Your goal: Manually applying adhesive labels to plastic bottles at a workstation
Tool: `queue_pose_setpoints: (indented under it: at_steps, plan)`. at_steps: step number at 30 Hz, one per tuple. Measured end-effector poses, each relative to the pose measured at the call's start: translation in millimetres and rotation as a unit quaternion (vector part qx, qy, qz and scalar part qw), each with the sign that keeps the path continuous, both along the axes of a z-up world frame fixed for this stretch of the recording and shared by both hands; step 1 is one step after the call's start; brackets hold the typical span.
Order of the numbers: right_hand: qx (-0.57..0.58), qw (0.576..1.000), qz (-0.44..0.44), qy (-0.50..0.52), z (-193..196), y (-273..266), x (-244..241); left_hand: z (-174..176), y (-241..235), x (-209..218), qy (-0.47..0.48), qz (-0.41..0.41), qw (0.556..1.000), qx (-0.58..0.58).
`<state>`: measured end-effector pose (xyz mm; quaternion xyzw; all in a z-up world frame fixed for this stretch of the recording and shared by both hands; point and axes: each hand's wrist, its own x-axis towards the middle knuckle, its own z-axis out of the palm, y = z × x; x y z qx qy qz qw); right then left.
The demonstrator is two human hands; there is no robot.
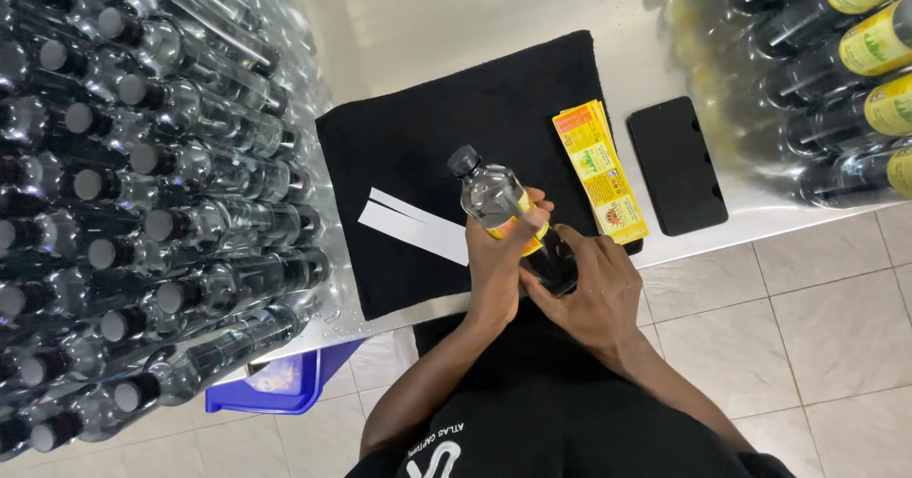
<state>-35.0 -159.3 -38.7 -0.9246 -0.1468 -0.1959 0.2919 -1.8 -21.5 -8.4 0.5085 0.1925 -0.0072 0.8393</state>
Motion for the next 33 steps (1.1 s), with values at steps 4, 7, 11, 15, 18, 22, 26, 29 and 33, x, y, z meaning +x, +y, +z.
queue_pose_setpoints:
  at_steps: [4, 7, 11, 15, 18, 22, 26, 29, 33]
  plan:
    - [0.015, 0.999, -0.028, -0.005, -14, -6, -3, 16, -9, -11, -0.018, -0.028, 0.998, 0.05]
    - [0.115, 0.991, -0.006, 0.067, 10, -7, 3, 7, -8, -18, -0.053, -0.067, 0.994, 0.066]
    - [0.31, 0.911, 0.031, 0.269, 20, -19, 14, 7, 9, -20, -0.074, -0.13, 0.989, -0.024]
    - [0.241, 0.888, 0.078, 0.383, 60, -16, 25, 31, 14, -13, -0.067, -0.114, 0.989, 0.065]
    - [0.13, 0.949, 0.105, 0.267, 45, -21, 32, 29, 13, -9, -0.092, -0.069, 0.982, 0.149]
    - [0.07, 0.983, 0.048, 0.16, 30, -12, 49, 4, 0, -3, -0.169, -0.01, 0.97, 0.173]
    - [0.066, 0.994, 0.074, 0.039, 27, -14, 90, 19, 14, 14, -0.276, -0.039, 0.919, 0.28]
    - [0.01, 0.997, 0.06, 0.039, 40, -3, 142, 20, 32, 15, -0.275, -0.102, 0.874, 0.387]
    - [0.064, 0.996, 0.037, 0.041, 24, -2, 262, 0, 56, -11, -0.251, -0.084, 0.831, 0.489]
